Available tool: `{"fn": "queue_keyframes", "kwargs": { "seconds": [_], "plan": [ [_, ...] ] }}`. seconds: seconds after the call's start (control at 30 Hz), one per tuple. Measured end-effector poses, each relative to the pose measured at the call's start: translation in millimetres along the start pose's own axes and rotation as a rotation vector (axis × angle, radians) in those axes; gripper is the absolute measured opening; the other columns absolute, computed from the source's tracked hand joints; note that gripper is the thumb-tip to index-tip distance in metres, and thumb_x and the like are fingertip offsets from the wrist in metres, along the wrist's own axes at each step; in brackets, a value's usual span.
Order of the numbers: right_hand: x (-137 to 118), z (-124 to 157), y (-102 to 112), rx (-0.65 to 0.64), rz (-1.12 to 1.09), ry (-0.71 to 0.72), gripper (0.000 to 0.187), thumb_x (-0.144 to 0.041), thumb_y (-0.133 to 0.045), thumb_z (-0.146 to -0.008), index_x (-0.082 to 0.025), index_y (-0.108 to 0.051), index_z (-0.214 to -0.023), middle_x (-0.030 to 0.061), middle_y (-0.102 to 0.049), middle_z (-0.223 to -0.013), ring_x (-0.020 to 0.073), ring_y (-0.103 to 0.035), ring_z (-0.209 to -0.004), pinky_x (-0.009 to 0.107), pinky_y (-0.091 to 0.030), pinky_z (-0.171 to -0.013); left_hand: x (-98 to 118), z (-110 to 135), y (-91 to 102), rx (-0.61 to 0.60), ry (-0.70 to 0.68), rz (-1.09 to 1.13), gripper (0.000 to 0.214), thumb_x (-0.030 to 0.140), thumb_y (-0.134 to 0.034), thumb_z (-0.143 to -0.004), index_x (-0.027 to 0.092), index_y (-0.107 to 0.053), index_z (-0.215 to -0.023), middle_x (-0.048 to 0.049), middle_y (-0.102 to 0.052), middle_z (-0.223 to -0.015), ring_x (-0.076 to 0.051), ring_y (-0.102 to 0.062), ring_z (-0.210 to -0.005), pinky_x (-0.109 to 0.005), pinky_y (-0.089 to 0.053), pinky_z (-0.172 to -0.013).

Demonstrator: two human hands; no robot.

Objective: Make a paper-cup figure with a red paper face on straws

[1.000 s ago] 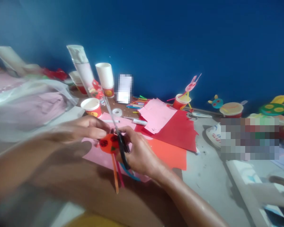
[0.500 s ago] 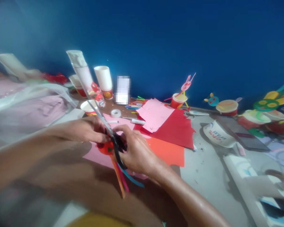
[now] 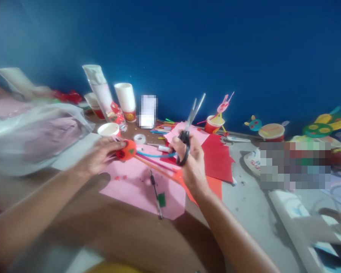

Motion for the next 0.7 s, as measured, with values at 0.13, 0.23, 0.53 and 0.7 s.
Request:
{"fn": "queue_keyframes", "kwargs": {
  "seconds": [0.13, 0.23, 0.53, 0.7],
  "plan": [
    [14, -12, 10, 0.142, -0.116, 0.025, 0.023, -0.042, -0.059, -0.081, -0.020, -0.055, -0.087, -0.0018, -0.053, -0.074, 0.0111, -0.055, -0.064, 0.026, -0.045, -0.061, -10, -1, 5.5, 0.167, -0.024, 0.199, 0.016, 0.024, -0.071, -0.064, 0.016, -0.062, -0.074, -0.0017, -0.065, -0.072, -0.015, -0.061, -0.065, -0.024, -0.050, -0.047],
    [25, -12, 10, 0.152, -0.192, -0.005, 0.024, -0.042, -0.058, -0.081, -0.021, -0.053, -0.092, -0.0019, -0.052, -0.077, 0.0109, -0.055, -0.068, 0.027, -0.045, -0.067, -15, 1, 5.4, 0.271, -0.029, 0.366, 0.016, 0.020, -0.071, -0.064, 0.018, -0.060, -0.076, 0.0022, -0.063, -0.076, -0.011, -0.059, -0.063, -0.023, -0.051, -0.049],
    [56, 25, -28, -0.077, -0.002, -0.225, 0.032, -0.036, -0.065, -0.076, -0.020, -0.050, -0.099, -0.0003, -0.054, -0.080, 0.0132, -0.052, -0.068, 0.025, -0.044, -0.059, -35, 24, -34.0, 0.121, 0.152, 0.628, 0.004, 0.014, -0.061, -0.075, 0.015, -0.057, -0.072, 0.0008, -0.062, -0.067, -0.012, -0.058, -0.059, -0.028, -0.052, -0.059],
    [46, 26, -29, -0.117, -0.044, -0.156, 0.022, -0.029, -0.065, -0.076, -0.020, -0.052, -0.091, -0.0022, -0.052, -0.080, 0.0112, -0.049, -0.071, 0.024, -0.043, -0.066, -48, 38, -57.1, -0.014, 0.204, 0.554, 0.007, 0.020, -0.060, -0.077, 0.013, -0.059, -0.079, -0.0031, -0.063, -0.068, -0.013, -0.056, -0.055, -0.023, -0.044, -0.043]
  ]
}}
Point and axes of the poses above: each hand's wrist, its own z-axis away from the middle knuckle, its own y-axis out of the back of the hand, x = y × z, the point moved 2 cm from there along -z, towards the middle knuckle
